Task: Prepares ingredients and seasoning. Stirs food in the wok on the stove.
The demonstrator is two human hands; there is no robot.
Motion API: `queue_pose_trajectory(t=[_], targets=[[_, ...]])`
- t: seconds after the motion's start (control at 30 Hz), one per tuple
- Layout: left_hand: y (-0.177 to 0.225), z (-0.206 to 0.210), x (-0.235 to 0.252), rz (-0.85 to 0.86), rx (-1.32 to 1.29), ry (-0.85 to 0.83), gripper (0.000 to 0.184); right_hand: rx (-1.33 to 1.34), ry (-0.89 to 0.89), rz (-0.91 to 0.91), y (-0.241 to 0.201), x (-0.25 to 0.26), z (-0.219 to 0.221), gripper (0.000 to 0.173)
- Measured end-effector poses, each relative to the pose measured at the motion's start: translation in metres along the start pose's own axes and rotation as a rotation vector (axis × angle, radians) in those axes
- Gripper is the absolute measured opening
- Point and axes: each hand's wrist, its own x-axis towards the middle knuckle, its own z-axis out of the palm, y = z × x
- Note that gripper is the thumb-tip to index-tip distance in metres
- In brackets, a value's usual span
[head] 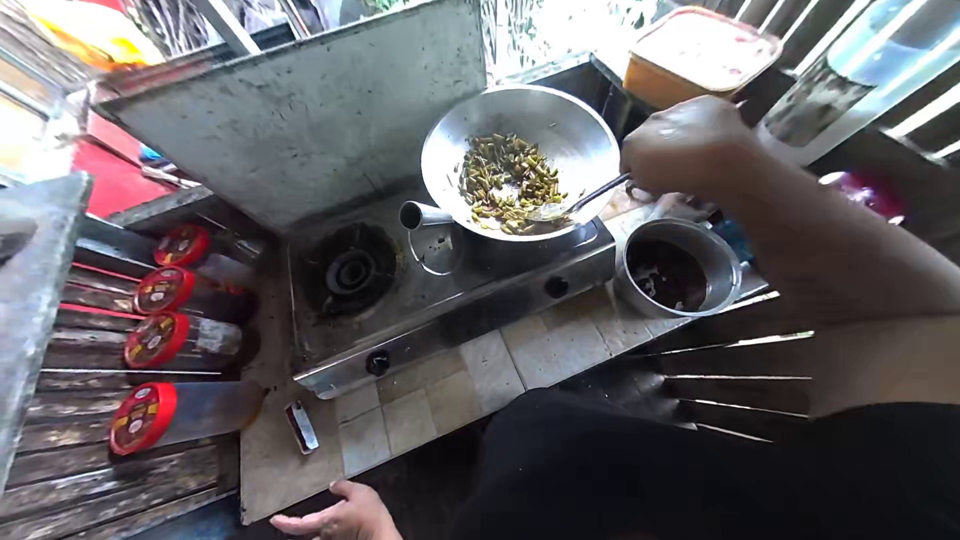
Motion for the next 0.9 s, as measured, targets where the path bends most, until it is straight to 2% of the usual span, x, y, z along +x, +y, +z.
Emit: queue_pose_trajectory(t=[0.1,0.2,0.33,0.4,0.43,0.5,0.6,0.67,0.8,0.9], targets=[[0.015,0.001,-0.016,0.015,-0.024,0.003,0.075,0.124,0.060,-0.044,-0.019,0.035,0.008,0.012],[0.023,0.004,-0.028,0.041,-0.037,0.007,0.075,0.172,0.114,-0.062,-0.002,0.068,0.004,0.015],[0.020,0.000,-0.044,0.011,0.022,0.003,0.075,0.013,0.035,-0.105,0.046,0.046,-0.034,0.014],[0.018,0.002,-0.052,-0.006,0.021,0.027,0.074,-0.065,-0.006,-0.222,0.057,0.049,-0.033,0.008],[0.018,0.003,-0.056,-0.016,0.018,0.040,0.074,-0.084,-0.002,-0.293,0.054,0.056,-0.028,0.008],[0.026,0.003,-0.064,-0.038,0.007,0.047,0.074,-0.072,-0.007,-0.319,0.029,0.056,-0.026,0.011],[0.039,0.002,-0.077,-0.025,-0.012,0.063,0.074,0.034,0.081,-0.278,0.006,0.074,-0.020,0.013],[0.038,-0.001,-0.084,-0.031,-0.003,0.068,0.073,0.102,0.141,-0.246,0.018,0.093,-0.017,0.014],[0.025,-0.016,-0.100,-0.117,0.049,0.056,0.075,0.068,0.152,-0.088,0.064,0.114,-0.028,0.015],[0.025,-0.033,-0.107,-0.178,0.078,0.060,0.077,0.036,0.158,0.016,0.066,0.123,-0.018,0.018]])
